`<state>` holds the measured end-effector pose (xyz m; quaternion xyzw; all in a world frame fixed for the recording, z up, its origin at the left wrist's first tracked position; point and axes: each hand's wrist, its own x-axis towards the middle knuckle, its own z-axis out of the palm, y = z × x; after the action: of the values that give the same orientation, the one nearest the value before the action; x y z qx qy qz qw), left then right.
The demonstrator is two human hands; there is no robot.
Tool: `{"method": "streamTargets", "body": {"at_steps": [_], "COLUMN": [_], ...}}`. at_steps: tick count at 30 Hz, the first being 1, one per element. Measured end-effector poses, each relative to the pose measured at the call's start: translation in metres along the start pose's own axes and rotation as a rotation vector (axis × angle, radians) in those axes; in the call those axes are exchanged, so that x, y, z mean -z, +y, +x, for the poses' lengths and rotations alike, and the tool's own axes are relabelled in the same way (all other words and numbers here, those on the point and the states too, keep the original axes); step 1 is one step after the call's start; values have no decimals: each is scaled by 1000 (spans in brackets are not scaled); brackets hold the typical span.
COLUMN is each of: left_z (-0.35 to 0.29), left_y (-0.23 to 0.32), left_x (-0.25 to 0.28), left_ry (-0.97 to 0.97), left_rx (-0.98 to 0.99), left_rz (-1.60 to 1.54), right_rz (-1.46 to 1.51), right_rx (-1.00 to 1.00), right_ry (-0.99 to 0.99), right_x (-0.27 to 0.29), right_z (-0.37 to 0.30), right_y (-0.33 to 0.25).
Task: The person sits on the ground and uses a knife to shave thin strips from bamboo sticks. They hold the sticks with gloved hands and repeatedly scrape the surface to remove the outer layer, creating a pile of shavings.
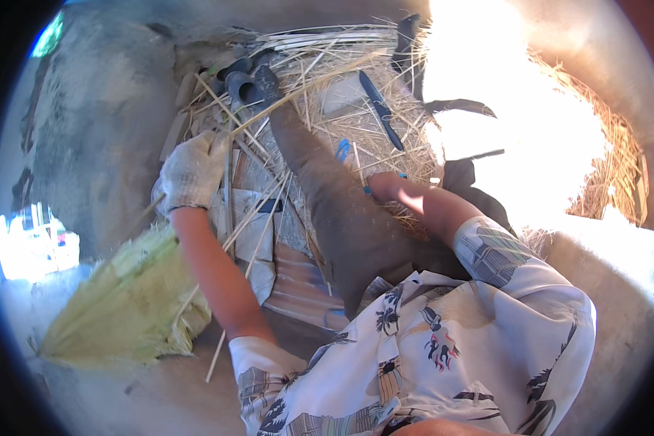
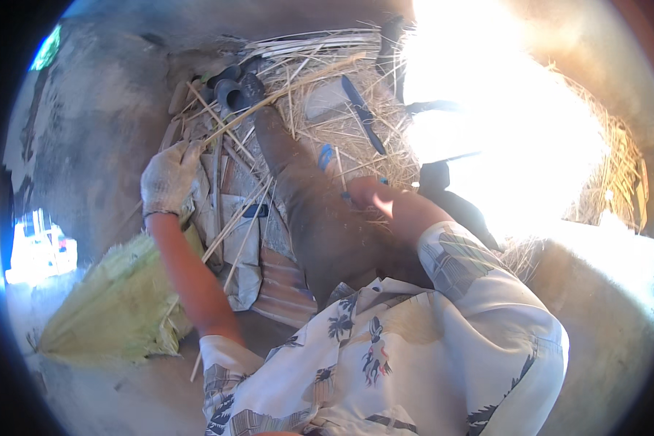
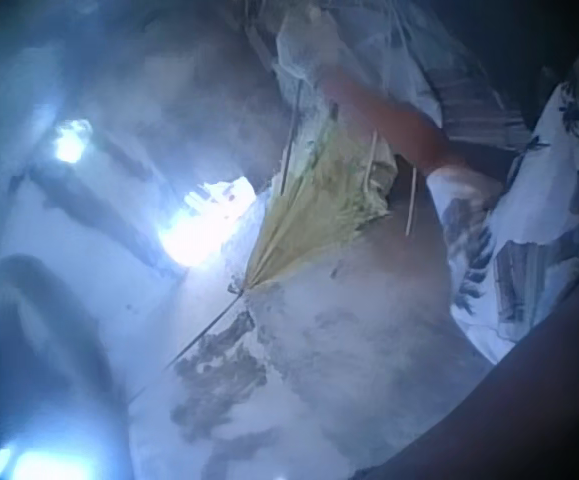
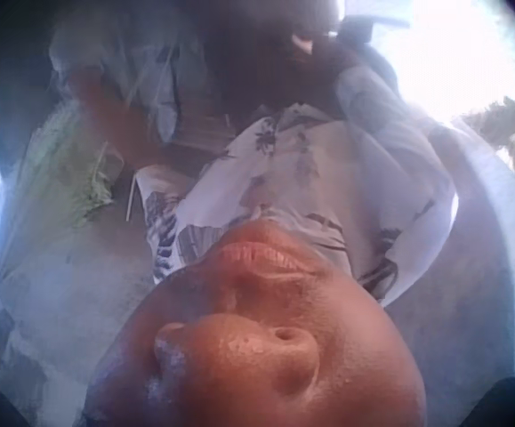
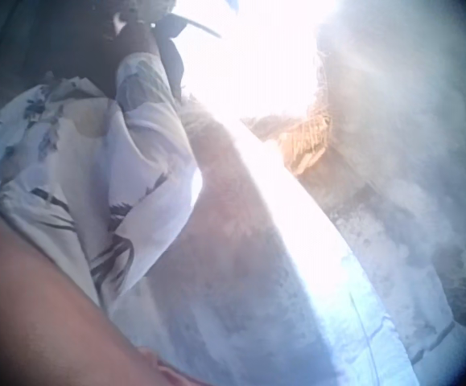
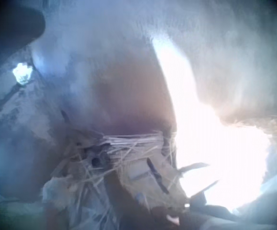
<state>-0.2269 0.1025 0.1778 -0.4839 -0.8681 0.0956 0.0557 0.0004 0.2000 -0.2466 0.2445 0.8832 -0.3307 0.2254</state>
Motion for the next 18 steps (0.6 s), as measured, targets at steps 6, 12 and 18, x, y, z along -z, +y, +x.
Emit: {"method": "streamTargets", "body": {"at_steps": [6, 12, 18], "left_z": [-73, -94, -127], "left_y": [52, 118, 136], "left_x": [-19, -56, -30], "left_ry": [156, 111, -256], "left_rx": [83, 101, 169], "left_rz": [-398, -1116, -1967], "right_rz": [258, 812, 1038], "right_rx": [-32, 67, 288], "right_ry": [440, 1054, 1277], "right_x": [70, 159, 210], "right_z": [-23, -62, -190], "right_y": [1, -6, -61]}}
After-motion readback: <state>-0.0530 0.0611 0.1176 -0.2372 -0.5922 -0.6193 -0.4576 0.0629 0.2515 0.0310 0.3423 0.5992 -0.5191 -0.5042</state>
